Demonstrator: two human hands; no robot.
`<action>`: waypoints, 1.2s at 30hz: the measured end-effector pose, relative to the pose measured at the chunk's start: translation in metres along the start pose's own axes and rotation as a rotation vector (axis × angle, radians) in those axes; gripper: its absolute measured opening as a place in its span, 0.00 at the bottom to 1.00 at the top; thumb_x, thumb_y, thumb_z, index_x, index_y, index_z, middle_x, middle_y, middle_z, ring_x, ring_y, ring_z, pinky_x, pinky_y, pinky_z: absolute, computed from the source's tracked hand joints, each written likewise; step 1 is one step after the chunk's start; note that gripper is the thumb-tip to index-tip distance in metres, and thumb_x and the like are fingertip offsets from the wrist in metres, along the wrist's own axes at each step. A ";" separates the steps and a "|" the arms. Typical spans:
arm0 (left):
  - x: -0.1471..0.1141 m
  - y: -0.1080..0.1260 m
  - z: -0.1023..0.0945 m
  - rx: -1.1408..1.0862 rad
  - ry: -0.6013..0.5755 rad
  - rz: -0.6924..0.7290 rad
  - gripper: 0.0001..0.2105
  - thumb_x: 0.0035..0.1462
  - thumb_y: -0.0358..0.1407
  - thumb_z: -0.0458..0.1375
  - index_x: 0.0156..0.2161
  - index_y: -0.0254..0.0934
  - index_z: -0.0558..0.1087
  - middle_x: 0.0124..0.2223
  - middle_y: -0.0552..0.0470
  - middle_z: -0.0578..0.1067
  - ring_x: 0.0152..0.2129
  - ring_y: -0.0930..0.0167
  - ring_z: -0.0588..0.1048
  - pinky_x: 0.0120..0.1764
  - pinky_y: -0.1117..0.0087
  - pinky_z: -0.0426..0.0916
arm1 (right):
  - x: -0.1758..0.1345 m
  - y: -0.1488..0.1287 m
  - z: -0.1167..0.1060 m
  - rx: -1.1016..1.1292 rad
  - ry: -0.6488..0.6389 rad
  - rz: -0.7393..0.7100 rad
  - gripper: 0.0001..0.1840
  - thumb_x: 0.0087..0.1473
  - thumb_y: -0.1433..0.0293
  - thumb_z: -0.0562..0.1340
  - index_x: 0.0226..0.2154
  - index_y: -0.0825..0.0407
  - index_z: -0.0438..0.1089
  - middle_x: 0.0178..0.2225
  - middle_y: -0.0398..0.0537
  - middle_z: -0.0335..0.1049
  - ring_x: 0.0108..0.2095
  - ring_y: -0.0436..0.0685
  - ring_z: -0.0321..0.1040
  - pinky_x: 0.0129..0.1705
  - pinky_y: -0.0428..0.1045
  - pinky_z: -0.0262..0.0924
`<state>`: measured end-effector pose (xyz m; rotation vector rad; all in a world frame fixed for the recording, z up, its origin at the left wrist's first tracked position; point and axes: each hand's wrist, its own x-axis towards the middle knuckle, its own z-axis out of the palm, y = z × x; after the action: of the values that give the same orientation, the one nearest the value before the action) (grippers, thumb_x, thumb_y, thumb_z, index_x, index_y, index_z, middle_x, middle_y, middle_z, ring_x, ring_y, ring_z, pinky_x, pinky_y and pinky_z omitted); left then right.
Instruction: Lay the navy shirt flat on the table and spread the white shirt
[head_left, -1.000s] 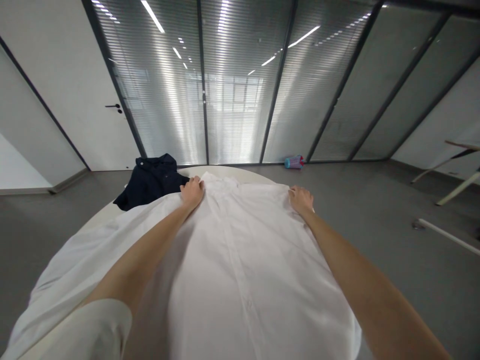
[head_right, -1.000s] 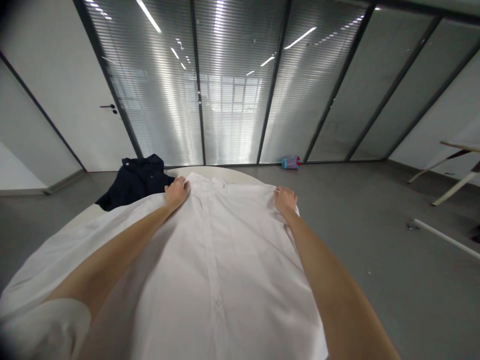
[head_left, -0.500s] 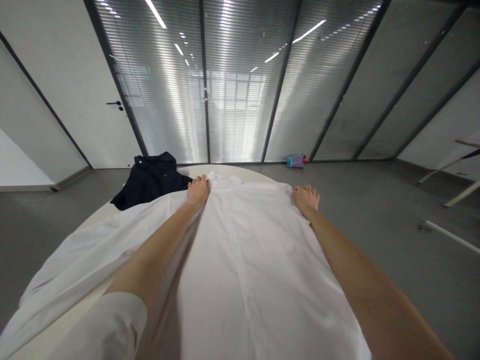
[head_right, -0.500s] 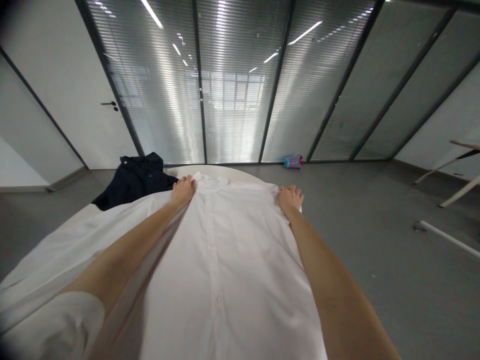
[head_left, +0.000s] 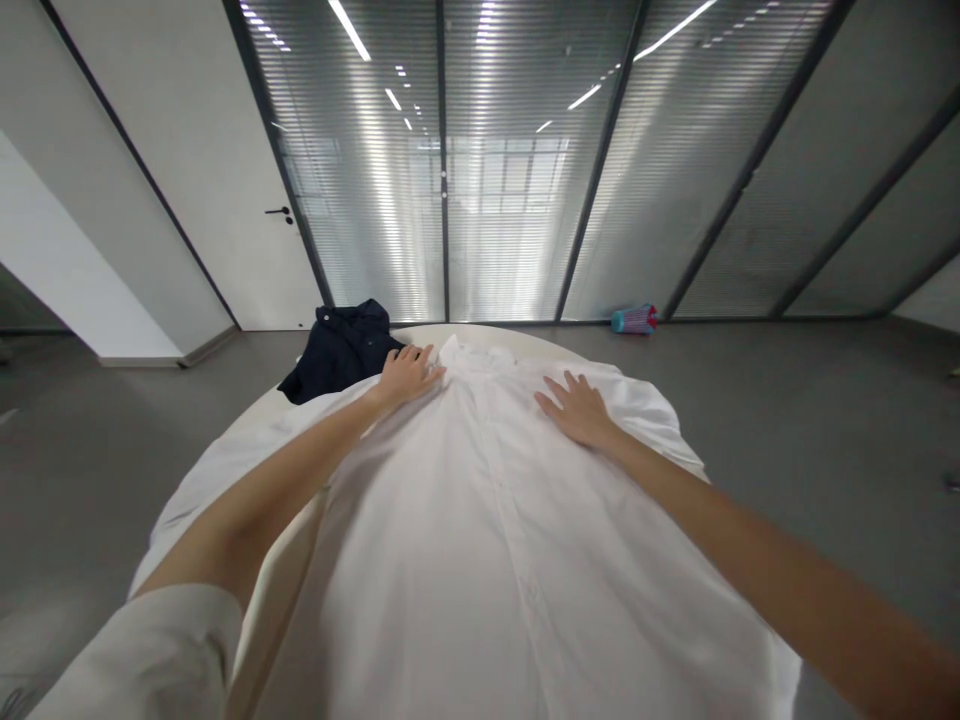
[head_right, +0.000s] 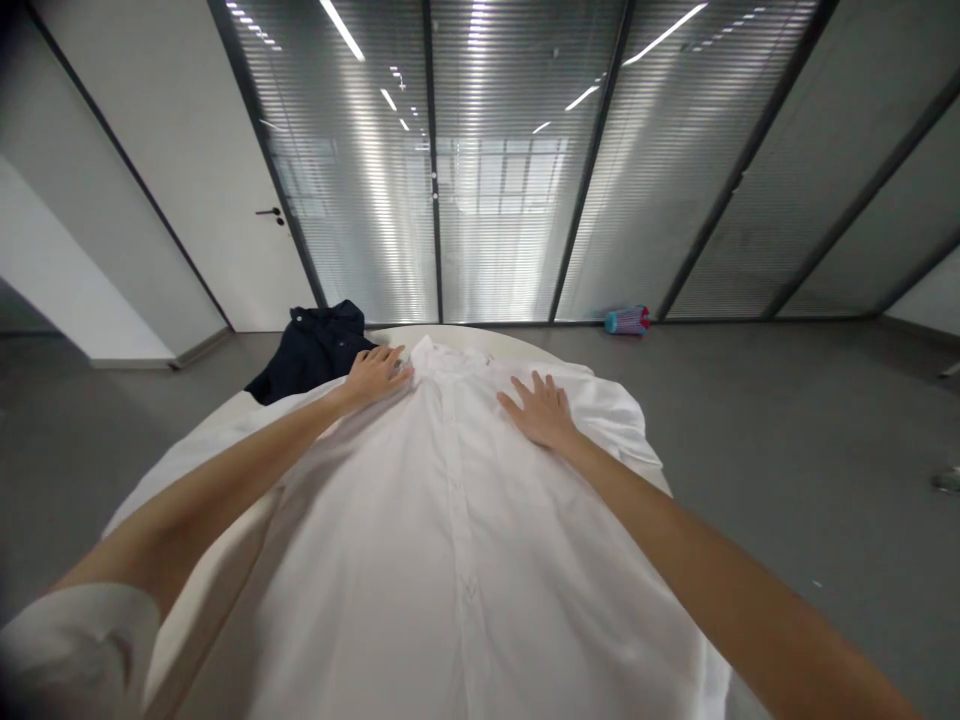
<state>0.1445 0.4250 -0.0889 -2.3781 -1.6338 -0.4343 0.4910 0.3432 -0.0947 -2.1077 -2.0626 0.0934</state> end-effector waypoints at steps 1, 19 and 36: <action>-0.005 -0.006 0.003 0.016 -0.039 0.007 0.30 0.67 0.53 0.46 0.67 0.39 0.61 0.65 0.39 0.66 0.64 0.56 0.60 0.65 0.52 0.46 | -0.004 -0.007 0.007 -0.021 -0.035 -0.010 0.41 0.63 0.41 0.41 0.70 0.42 0.52 0.73 0.51 0.40 0.71 0.72 0.33 0.68 0.69 0.33; 0.007 -0.077 -0.022 -0.079 -0.078 -0.693 0.47 0.44 0.63 0.63 0.68 0.51 0.58 0.73 0.36 0.42 0.64 0.27 0.46 0.54 0.26 0.47 | -0.006 -0.015 0.029 -0.146 -0.029 -0.050 0.41 0.63 0.41 0.42 0.70 0.44 0.52 0.71 0.58 0.45 0.70 0.73 0.41 0.68 0.69 0.32; -0.029 -0.145 -0.058 -0.792 0.234 -0.534 0.17 0.37 0.40 0.66 0.34 0.35 0.72 0.29 0.53 0.76 0.32 0.64 0.75 0.37 0.68 0.69 | -0.007 -0.017 0.026 -0.165 -0.031 -0.038 0.41 0.63 0.42 0.42 0.69 0.44 0.53 0.71 0.57 0.46 0.70 0.71 0.42 0.68 0.68 0.33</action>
<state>-0.0074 0.4315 -0.0425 -2.1346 -2.2503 -1.6505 0.4697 0.3386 -0.1174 -2.1713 -2.1964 -0.0523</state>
